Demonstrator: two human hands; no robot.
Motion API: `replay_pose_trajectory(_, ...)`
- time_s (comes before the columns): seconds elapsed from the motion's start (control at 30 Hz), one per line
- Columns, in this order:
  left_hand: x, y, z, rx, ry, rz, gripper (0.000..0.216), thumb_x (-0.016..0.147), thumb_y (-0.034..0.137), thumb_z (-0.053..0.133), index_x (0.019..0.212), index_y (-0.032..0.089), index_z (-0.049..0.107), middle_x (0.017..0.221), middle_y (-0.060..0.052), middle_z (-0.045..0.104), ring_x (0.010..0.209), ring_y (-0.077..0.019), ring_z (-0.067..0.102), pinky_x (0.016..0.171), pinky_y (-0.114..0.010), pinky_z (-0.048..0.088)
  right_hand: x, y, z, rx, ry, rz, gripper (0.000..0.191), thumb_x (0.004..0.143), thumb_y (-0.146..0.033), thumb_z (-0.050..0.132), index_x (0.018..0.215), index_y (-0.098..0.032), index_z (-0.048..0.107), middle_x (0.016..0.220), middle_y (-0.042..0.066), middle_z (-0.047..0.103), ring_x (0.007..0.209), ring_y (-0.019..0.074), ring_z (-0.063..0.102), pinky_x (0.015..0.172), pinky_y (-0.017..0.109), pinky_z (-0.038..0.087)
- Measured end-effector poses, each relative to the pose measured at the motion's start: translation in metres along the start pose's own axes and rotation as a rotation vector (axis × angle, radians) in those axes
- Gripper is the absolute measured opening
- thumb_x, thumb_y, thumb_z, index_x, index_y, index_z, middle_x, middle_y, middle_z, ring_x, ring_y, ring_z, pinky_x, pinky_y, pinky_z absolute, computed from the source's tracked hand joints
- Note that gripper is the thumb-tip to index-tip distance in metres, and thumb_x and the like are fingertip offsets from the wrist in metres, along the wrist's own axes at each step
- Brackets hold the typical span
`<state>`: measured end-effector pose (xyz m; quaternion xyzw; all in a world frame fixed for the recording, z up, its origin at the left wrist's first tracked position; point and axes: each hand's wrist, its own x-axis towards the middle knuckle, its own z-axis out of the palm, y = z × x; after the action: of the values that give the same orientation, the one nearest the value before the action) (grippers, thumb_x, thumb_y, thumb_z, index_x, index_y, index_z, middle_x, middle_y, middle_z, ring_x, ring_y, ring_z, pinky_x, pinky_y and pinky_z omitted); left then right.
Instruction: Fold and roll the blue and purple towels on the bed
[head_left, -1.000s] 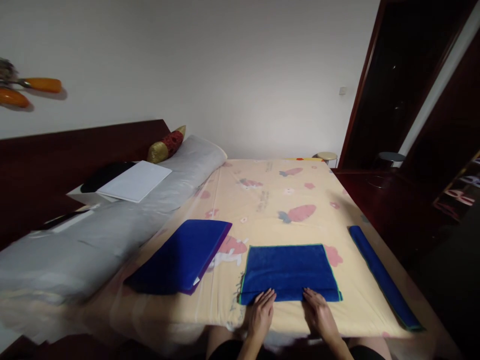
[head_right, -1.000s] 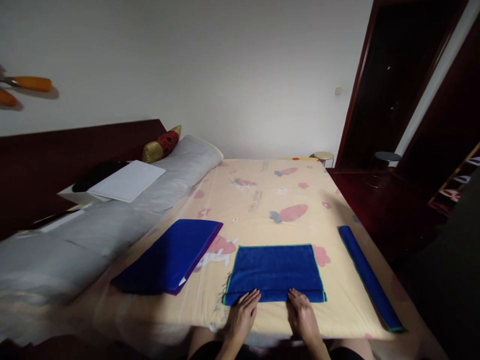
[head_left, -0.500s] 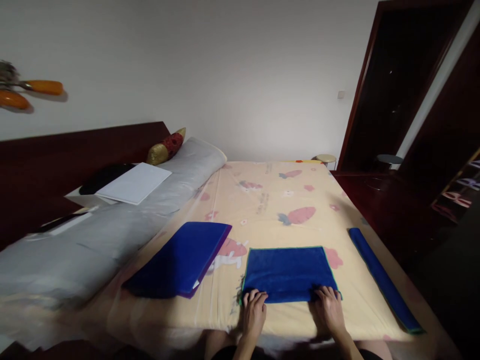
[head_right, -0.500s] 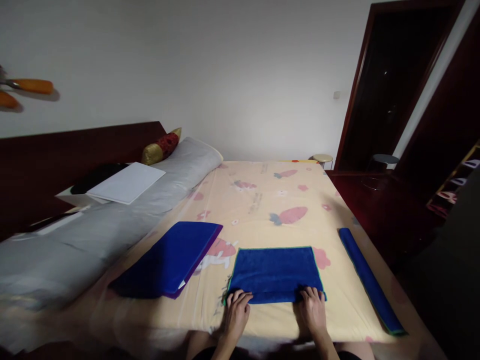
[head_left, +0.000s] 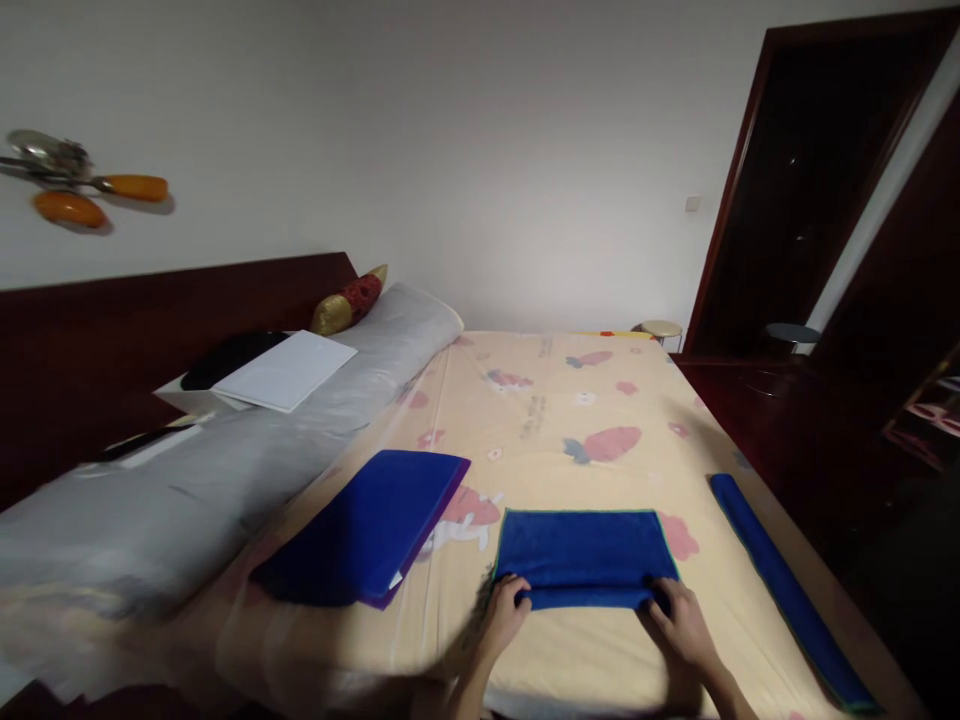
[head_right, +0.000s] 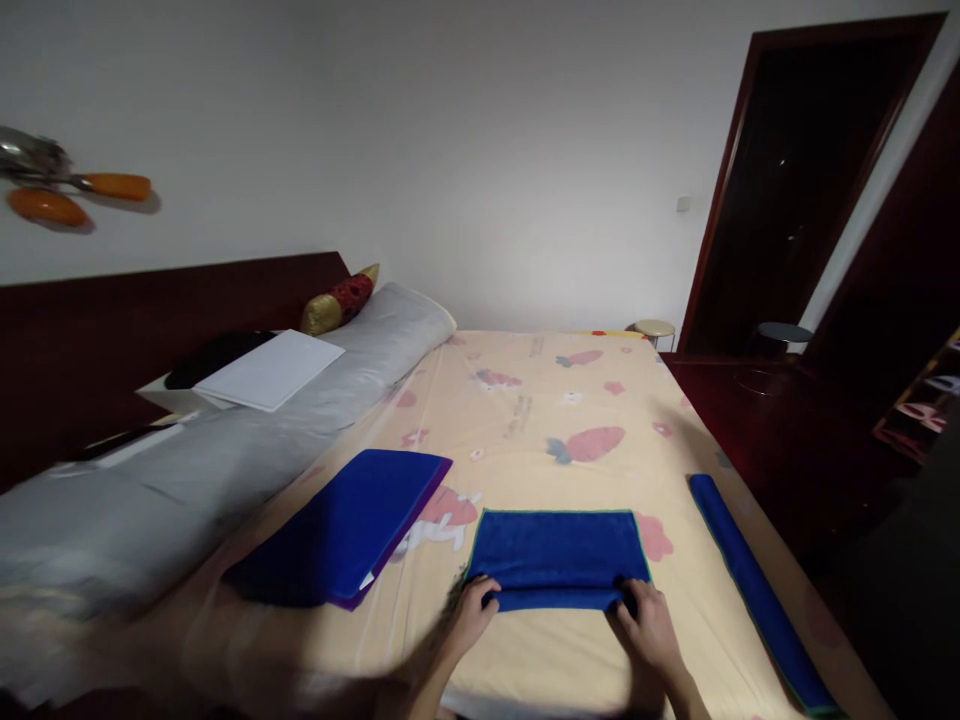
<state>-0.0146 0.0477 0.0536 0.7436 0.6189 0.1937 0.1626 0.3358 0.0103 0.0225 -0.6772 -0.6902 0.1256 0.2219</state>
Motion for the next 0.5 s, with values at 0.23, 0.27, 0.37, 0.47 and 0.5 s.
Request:
replay_pose_trajectory(0.23, -0.019, -0.008, -0.006, 0.033, 0.145, 0.043, 0.017, 0.078, 0.015, 0.050, 0.084, 0.025, 0.062, 0.087, -0.001, 0.064, 0.093, -0.0200, 0.060, 0.090, -0.034, 0.045, 0.000, 0.025, 0.002, 0.300, 0.027, 0.100, 0.046, 0.081, -0.060, 0.047, 0.096, -0.020, 0.064, 0.099, 0.009, 0.070, 0.094, 0.0247, 0.062, 0.088, 0.034, 0.046)
replay_pose_trajectory(0.27, -0.021, -0.013, -0.002, 0.061, 0.190, 0.045, 0.013, 0.081, 0.020, 0.051, 0.086, 0.025, 0.062, 0.088, -0.001, 0.064, 0.095, -0.0214, 0.060, 0.091, -0.036, 0.044, 0.002, 0.025, 0.003, 0.298, 0.026, 0.100, 0.046, 0.080, -0.060, 0.048, 0.096, -0.020, 0.064, 0.097, 0.009, 0.070, 0.092, 0.0243, 0.063, 0.086, 0.034, 0.046)
replay_pose_trajectory(0.37, -0.027, -0.032, 0.012, 0.166, 0.299, 0.041, 0.020, 0.087, 0.038, 0.051, 0.093, 0.024, 0.064, 0.095, -0.004, 0.066, 0.107, -0.0257, 0.058, 0.095, -0.043, 0.043, 0.006, 0.023, 0.007, 0.280, 0.029, 0.116, 0.045, 0.079, -0.059, 0.048, 0.093, -0.021, 0.064, 0.095, 0.009, 0.071, 0.090, 0.0243, 0.063, 0.084, 0.033, 0.047)
replay_pose_trajectory(0.47, -0.030, -0.047, 0.023, 0.291, 0.287, 0.007, 0.025, 0.090, 0.039, 0.047, 0.100, 0.025, 0.065, 0.106, -0.006, 0.068, 0.115, -0.0278, 0.054, 0.094, -0.045, 0.044, 0.008, 0.019, 0.008, 0.257, 0.024, 0.122, 0.040, 0.080, -0.056, 0.046, 0.090, -0.021, 0.063, 0.093, 0.008, 0.071, 0.089, 0.0243, 0.063, 0.083, 0.033, 0.046)
replay_pose_trajectory(0.5, -0.031, -0.050, 0.025, 0.339, 0.264, 0.012, 0.024, 0.091, 0.034, 0.047, 0.103, 0.026, 0.066, 0.109, -0.005, 0.068, 0.116, -0.0276, 0.054, 0.093, -0.045, 0.044, 0.008, 0.017, 0.008, 0.257, 0.014, 0.115, 0.038, 0.080, -0.054, 0.045, 0.087, -0.022, 0.063, 0.090, 0.007, 0.071, 0.087, 0.0235, 0.063, 0.081, 0.032, 0.046)
